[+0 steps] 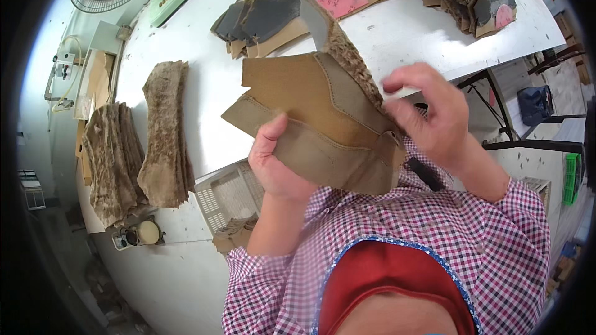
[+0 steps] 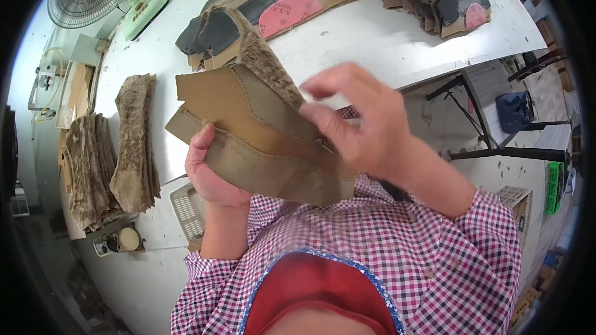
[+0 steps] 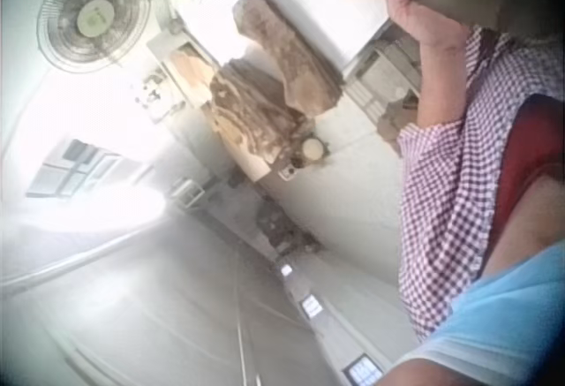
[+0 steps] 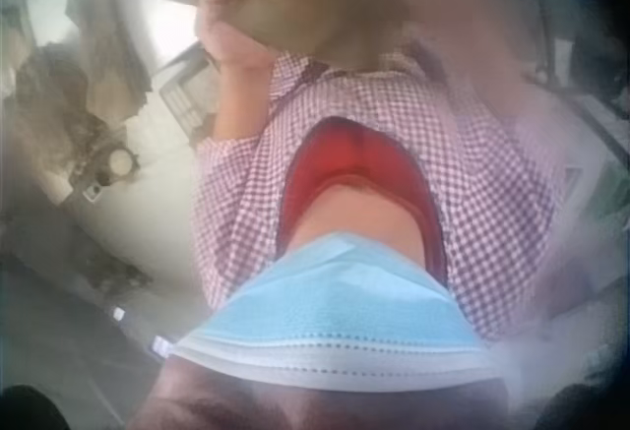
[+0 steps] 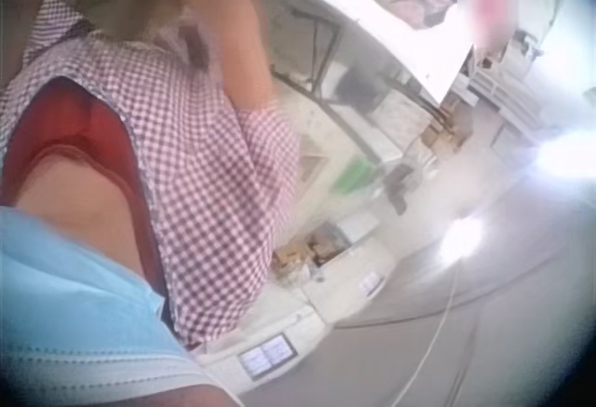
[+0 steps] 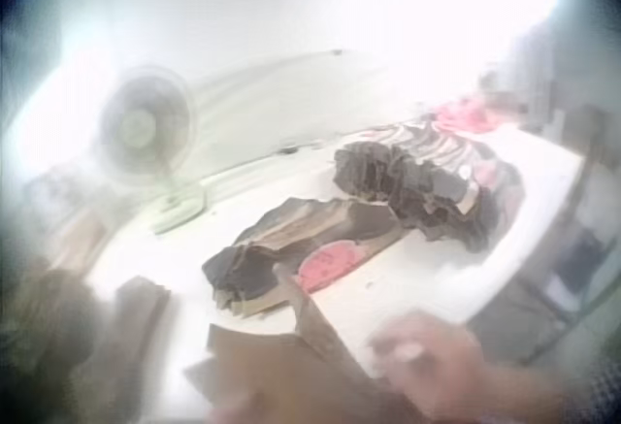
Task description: The person repeatedly picks up a stack of brown fabric pieces with a cardboard backing, flips them over, and rubs the surface with both hands. The person places the stack back on the table and repeats the same handling sequence multiple times.
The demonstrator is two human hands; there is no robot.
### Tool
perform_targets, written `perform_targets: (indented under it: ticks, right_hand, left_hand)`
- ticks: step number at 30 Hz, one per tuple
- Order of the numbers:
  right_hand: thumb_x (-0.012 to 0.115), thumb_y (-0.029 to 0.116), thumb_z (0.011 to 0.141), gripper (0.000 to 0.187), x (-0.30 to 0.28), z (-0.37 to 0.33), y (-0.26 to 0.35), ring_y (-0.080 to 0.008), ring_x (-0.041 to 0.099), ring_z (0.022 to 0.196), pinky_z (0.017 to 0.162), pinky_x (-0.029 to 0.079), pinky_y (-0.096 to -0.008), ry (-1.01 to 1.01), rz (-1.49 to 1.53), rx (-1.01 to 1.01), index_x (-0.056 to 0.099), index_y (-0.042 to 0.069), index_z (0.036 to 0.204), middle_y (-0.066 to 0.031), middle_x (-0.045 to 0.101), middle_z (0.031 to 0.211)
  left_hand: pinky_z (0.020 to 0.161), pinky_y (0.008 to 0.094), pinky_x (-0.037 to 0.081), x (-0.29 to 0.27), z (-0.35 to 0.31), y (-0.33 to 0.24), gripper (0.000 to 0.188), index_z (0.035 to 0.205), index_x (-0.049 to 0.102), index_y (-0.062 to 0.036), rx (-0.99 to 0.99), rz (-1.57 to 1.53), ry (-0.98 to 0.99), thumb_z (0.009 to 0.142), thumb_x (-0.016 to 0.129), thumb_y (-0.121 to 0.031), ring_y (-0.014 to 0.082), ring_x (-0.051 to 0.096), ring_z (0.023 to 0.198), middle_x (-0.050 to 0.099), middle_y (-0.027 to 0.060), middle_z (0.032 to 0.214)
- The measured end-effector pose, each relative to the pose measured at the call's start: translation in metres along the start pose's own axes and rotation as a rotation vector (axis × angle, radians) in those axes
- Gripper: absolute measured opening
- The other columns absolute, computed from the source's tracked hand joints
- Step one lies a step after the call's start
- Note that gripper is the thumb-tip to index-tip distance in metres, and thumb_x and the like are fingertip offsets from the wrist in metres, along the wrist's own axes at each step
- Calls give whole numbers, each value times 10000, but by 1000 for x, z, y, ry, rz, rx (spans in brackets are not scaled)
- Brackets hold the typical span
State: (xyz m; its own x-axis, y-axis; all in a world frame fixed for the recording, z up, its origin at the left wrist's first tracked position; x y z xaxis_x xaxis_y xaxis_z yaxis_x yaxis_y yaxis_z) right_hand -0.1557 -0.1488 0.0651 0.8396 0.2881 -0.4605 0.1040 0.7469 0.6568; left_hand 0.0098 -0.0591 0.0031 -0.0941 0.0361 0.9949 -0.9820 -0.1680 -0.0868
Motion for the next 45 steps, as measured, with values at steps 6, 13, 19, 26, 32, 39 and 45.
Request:
perform_targets:
  ticks: [6, 13, 19, 26, 32, 39, 45]
  right_hand:
    - [764, 64, 754, 263, 4, -4, 17, -214, 656, 771, 643, 539, -292, 43, -2, 7, 619, -4, 963, -112, 640, 891]
    - [723, 59, 783, 191, 4, -8, 12, -204, 610, 682, 602, 484, -280, 198, 116, 95, 599, -1, 916, -103, 615, 801]
    - [674, 31, 811, 137, 4, -16, 13, -195, 601, 641, 570, 482, -286, 200, 195, 199, 569, 3, 894, -93, 600, 766]
    - [657, 22, 826, 117, 9, -10, 12, -185, 606, 619, 552, 482, -287, 57, 81, 162, 562, 17, 894, -89, 597, 733]
    - [644, 26, 861, 118, 8, -11, 13, -96, 495, 663, 593, 407, -222, 155, 260, 175, 549, -5, 923, -41, 548, 778]
    - [659, 38, 844, 110, 13, -4, 9, -109, 541, 624, 572, 449, -252, 38, 334, 244, 558, 0, 860, -63, 590, 728]
    - [670, 65, 852, 129, 10, -6, 7, -99, 541, 642, 585, 456, -243, 87, 363, 233, 564, -4, 875, -58, 582, 727]
  left_hand:
    - [1039, 505, 389, 11, -3, 6, 475, 1354, 410, 6, -8, 64, -49, 915, 426, -177, 344, 499, 1217, 499, 178, 1343]
    - [1041, 487, 390, 12, -8, 4, 488, 1342, 413, 14, 10, 216, 6, 895, 436, -181, 333, 505, 1210, 499, 181, 1334]
    - [1029, 462, 399, 10, -5, 4, 502, 1331, 406, 27, 49, 546, -27, 881, 438, -196, 315, 508, 1194, 498, 178, 1318]
    - [1038, 459, 386, 4, -4, 7, 498, 1331, 397, 34, 65, 742, -116, 886, 426, -187, 315, 503, 1195, 495, 186, 1313]
    - [1047, 433, 377, 3, -5, 17, 513, 1324, 413, 38, -12, 666, -90, 877, 432, -211, 311, 501, 1205, 503, 183, 1317]
    - [1053, 416, 368, -2, -4, 19, 539, 1327, 408, 57, -31, 722, -59, 872, 450, -229, 304, 498, 1209, 513, 179, 1306]
    - [1046, 418, 372, -9, -5, 22, 509, 1306, 440, 38, -72, 693, -71, 869, 462, -221, 293, 513, 1188, 538, 164, 1280]
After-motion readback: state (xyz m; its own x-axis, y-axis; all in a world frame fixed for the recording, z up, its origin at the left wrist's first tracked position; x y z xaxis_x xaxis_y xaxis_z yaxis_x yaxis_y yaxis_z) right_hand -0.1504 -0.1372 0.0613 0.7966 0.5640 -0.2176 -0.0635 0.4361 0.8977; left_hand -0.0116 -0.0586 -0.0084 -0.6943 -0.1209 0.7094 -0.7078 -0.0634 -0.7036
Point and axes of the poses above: each hand's wrist, its own z-axis towards the middle knuckle, its own x-axis out of the palm, y = z × x, the point moved 6 cm from there along z, towards the middle knuckle
